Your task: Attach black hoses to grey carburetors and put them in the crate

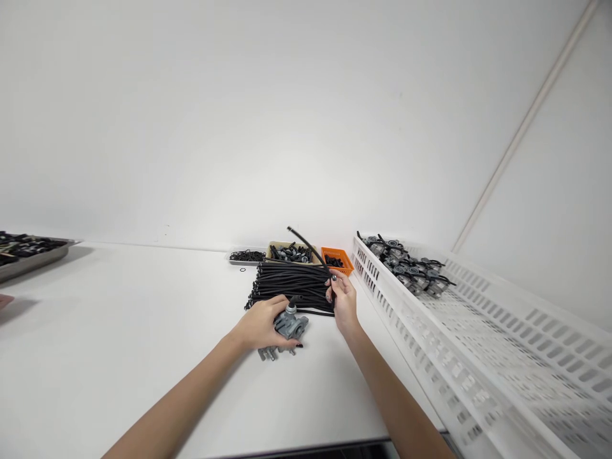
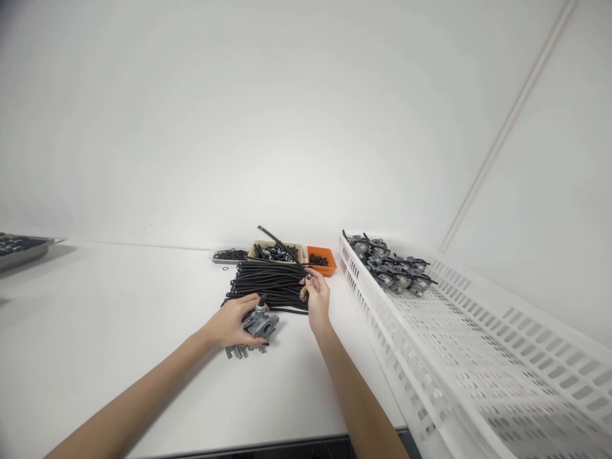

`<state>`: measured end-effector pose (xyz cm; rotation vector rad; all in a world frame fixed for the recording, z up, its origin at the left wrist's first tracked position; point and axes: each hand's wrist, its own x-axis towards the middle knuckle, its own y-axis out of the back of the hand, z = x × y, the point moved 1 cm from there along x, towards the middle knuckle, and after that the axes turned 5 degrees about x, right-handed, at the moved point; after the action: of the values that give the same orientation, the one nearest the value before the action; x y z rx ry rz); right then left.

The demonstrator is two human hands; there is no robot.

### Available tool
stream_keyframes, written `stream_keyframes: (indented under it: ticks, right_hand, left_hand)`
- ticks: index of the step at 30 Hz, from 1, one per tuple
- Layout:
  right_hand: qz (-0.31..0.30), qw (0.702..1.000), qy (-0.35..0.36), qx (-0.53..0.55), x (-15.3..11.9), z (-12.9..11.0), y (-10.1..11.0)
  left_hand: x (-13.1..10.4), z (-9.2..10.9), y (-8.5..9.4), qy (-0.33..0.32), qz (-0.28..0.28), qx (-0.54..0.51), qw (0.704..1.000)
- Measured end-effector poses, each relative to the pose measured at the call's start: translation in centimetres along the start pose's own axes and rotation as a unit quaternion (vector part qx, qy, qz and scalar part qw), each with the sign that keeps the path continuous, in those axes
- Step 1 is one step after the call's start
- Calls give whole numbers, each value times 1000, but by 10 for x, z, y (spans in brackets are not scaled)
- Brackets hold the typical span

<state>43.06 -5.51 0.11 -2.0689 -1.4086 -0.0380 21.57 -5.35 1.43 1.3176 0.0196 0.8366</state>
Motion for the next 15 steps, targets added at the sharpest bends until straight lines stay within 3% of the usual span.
stream_keyframes:
  ticks: [10, 13, 15]
  right_hand:
    - [-86, 977, -146, 130, -10, -14, -7]
    - [-95, 975, -155, 128, -7, -20, -3]
    - [-81, 981, -125, 123, -3, -23, 2]
  left_hand:
    - [0, -2, 0, 18, 17, -17, 1000]
    - [0, -3, 0, 28, 23, -35, 999]
    - [0, -4, 1, 31, 21, -49, 998]
